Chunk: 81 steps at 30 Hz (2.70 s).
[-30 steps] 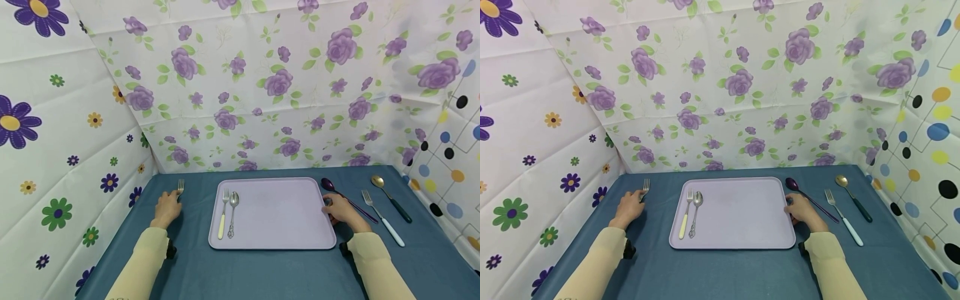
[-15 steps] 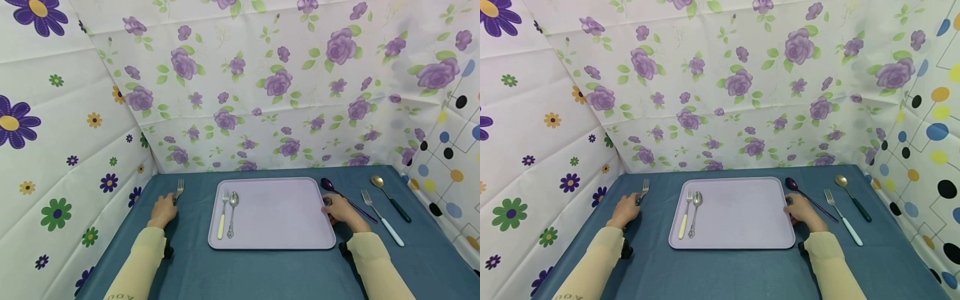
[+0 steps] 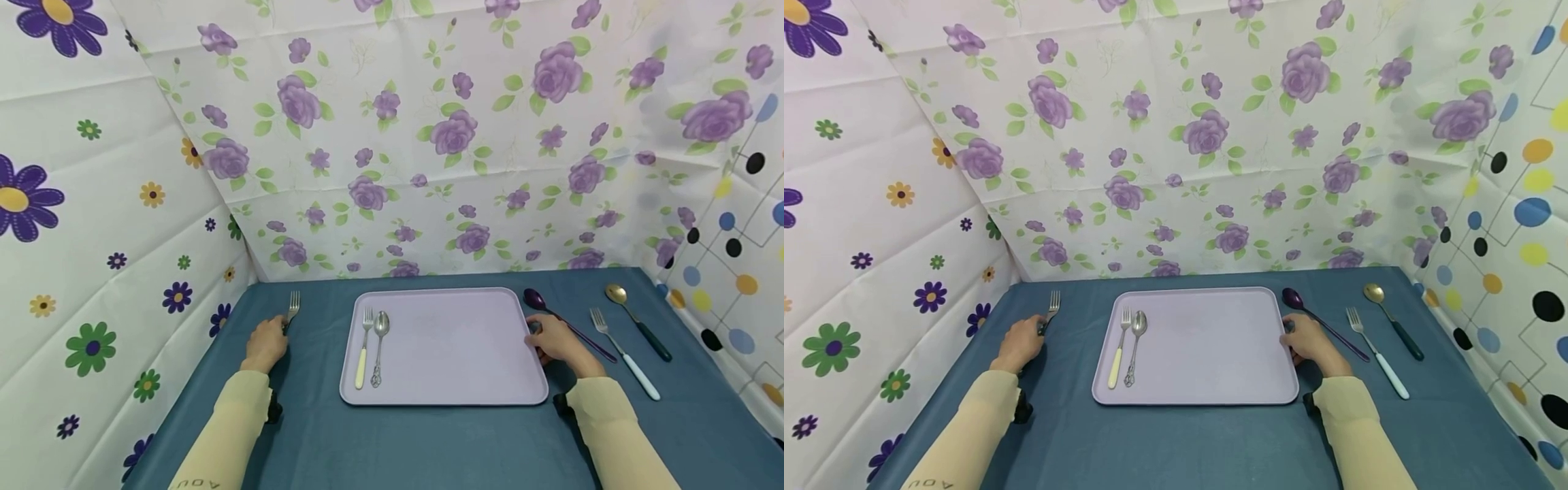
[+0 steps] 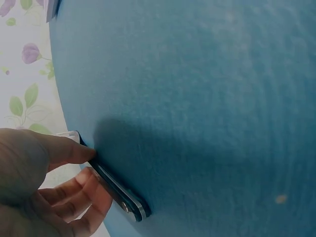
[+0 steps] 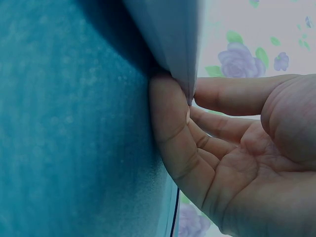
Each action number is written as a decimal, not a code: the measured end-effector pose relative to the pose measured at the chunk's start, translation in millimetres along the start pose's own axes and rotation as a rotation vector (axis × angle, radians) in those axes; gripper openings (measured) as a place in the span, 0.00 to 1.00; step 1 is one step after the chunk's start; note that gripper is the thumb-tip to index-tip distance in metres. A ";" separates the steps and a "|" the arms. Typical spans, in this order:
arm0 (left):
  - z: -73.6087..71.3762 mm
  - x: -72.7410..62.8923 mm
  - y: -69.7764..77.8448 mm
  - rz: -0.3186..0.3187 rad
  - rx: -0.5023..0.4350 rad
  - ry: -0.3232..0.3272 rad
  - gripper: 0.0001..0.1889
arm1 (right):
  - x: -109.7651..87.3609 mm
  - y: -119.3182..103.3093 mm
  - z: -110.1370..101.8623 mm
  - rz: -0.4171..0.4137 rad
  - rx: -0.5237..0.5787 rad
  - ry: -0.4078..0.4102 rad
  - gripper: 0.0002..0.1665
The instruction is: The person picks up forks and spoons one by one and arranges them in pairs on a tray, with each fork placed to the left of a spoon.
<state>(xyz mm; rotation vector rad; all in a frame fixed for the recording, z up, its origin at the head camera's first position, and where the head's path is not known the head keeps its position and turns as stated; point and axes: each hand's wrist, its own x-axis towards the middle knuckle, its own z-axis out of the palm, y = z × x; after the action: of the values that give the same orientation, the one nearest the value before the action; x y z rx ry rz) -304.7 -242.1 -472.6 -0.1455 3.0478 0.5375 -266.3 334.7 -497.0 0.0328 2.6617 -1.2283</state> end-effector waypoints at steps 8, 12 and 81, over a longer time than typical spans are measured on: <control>-0.5 -5.6 1.6 0.049 0.008 0.033 0.22 | 0.9 0.6 -0.2 0.003 -0.012 0.001 0.30; 0.8 -6.5 -0.4 0.072 -0.001 0.052 0.22 | 0.2 0.4 1.3 0.002 -0.019 0.003 0.30; 2.3 -6.4 73.2 0.134 -0.104 0.135 0.22 | -2.1 -1.0 -0.1 -0.021 -0.006 0.012 0.30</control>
<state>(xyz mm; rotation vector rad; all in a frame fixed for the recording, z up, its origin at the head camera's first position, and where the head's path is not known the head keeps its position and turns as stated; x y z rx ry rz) -305.6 -172.3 -449.6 0.0213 3.1781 0.7235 -264.4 334.2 -495.8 0.0106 2.6824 -1.2306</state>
